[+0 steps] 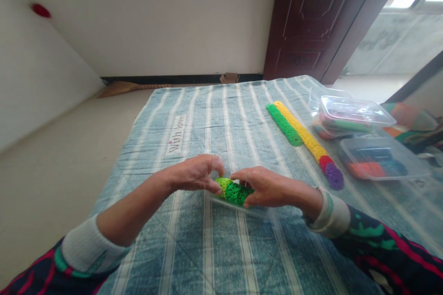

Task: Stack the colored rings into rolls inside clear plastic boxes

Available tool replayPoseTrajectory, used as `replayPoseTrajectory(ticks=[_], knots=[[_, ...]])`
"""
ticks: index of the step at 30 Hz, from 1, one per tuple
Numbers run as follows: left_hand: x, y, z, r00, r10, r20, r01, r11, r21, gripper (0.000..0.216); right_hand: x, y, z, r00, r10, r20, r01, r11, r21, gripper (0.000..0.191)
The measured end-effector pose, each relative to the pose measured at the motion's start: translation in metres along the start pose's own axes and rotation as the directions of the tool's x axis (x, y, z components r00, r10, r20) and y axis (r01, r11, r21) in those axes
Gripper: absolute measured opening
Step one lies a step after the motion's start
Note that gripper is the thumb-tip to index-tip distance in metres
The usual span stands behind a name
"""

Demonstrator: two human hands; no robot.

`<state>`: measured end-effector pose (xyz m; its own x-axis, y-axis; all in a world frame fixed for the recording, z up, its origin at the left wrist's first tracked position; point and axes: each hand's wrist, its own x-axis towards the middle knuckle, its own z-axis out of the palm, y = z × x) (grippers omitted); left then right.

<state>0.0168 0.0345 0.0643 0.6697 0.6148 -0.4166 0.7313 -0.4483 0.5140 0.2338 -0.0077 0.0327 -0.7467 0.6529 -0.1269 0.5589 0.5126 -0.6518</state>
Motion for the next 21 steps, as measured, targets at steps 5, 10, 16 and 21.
replayPoseTrajectory(ticks=[5, 10, 16, 21], knots=[[0.002, -0.008, 0.003, 0.997, 0.079, -0.020, -0.079, 0.997, -0.013, 0.022, 0.004, -0.001, -0.002, 0.999, -0.014, 0.043, 0.015, 0.999, -0.029, 0.044], [0.005, -0.016, 0.006, 0.994, 0.109, -0.022, -0.110, 0.993, -0.049, 0.026, 0.009, -0.001, -0.006, 0.995, -0.016, 0.098, 0.021, 0.999, -0.047, 0.041], [0.005, -0.016, 0.007, 0.996, 0.088, -0.014, -0.088, 0.996, -0.028, 0.027, 0.009, 0.002, -0.005, 0.994, -0.011, 0.112, 0.010, 1.000, 0.008, 0.044], [0.005, -0.014, 0.008, 0.994, 0.109, -0.028, -0.110, 0.992, -0.054, 0.026, 0.008, 0.004, -0.003, 0.994, 0.020, 0.110, -0.026, 0.998, 0.055, 0.052]])
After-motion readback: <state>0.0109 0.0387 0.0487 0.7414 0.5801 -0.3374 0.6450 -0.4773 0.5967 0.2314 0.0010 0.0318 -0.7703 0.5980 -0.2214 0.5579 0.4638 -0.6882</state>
